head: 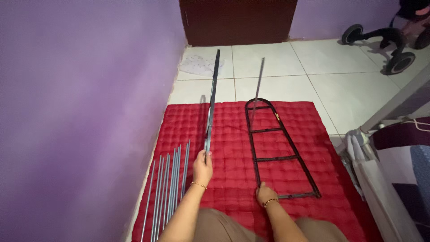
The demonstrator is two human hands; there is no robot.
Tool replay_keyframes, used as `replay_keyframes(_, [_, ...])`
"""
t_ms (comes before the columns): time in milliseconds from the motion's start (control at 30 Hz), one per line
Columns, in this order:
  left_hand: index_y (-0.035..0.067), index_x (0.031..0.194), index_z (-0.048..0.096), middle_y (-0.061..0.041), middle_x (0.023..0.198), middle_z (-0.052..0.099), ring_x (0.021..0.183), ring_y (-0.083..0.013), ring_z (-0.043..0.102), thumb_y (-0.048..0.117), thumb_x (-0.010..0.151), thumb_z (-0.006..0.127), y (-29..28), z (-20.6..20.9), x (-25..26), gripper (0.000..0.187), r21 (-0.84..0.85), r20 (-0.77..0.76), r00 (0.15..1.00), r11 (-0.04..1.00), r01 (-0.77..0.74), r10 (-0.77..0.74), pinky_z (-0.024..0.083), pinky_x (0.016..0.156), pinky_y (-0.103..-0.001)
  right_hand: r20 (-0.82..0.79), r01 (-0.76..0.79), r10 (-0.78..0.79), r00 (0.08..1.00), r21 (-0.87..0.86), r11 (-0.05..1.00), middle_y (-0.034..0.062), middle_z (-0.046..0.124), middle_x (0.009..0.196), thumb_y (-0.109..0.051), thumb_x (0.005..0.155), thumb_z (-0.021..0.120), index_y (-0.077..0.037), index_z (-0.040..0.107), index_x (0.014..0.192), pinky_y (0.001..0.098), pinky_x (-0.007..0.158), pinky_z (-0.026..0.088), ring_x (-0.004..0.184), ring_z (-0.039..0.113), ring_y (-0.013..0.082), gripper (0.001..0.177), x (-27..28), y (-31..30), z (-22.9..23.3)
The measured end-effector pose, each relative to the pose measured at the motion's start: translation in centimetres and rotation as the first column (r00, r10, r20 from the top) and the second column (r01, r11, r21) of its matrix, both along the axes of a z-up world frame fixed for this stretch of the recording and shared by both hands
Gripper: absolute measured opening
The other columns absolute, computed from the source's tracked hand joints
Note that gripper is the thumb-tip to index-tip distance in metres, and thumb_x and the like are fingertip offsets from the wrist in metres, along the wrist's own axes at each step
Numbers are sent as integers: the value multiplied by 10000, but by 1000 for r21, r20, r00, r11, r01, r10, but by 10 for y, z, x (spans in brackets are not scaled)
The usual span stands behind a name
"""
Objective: The person sits on a red floor mat and assembles a metal rack, attaching silver crossbars between two black side frames. They pick up bars one at a time, align each end with the frame sockets, and press the bars into place, repositioning the frames as they work.
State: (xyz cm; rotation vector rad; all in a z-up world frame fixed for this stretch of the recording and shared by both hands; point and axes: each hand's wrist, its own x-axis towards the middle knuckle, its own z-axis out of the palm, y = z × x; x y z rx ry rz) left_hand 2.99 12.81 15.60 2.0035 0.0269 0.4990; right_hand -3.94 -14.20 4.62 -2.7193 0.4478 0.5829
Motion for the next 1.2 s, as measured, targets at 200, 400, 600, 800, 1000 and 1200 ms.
replay_keyframes(200, [13,1152,619,-181,863,718,776,-338,706,279,1013,570,9,-3,-7,304,-22,91,995,998,50,-48,552,686,-446,479,-78,18,877,105,991,179,574,1408,-346,947,634,-67,528,1391,464,1068,487,1305,549,362,535,44,38,32])
replay_keyframes(400, [21,1249,506,-185,843,676,701,-339,692,248,1036,511,13,-39,-23,312,-132,-102,980,979,157,-171,555,656,-441,420,-382,-334,844,908,174,131,590,1430,-107,1010,542,-25,419,1489,311,1080,498,1280,602,194,501,143,113,76])
replay_keyframes(600, [20,1316,428,-185,977,694,873,-330,713,156,1012,492,24,-88,-16,339,-4,37,966,966,257,-256,560,781,-420,504,-461,-318,803,863,204,85,648,1267,-44,1030,581,-10,453,1493,260,999,485,1160,599,122,481,168,150,121])
replay_keyframes(800, [16,1284,482,-232,1091,663,991,-414,648,105,964,624,33,-100,-14,361,259,89,960,937,233,-264,522,848,-486,494,-380,-323,807,854,355,54,733,1076,-22,1004,574,-18,590,1323,249,911,532,996,665,98,319,143,151,126])
replay_keyframes(1000, [61,1355,507,-185,1241,635,1104,-278,691,174,974,664,40,-19,-3,427,-99,-17,980,976,193,-196,592,900,-399,583,-416,-308,752,781,465,49,759,1044,1,991,571,-30,611,1283,269,894,562,991,703,105,296,112,150,122])
replay_keyframes(1200, [48,1498,432,-205,1423,562,1277,-328,599,177,953,691,8,86,7,617,-8,207,932,952,305,-296,557,966,-427,745,-414,-267,611,588,695,181,742,1136,6,941,592,-27,608,1306,338,882,578,1056,741,255,368,82,156,121])
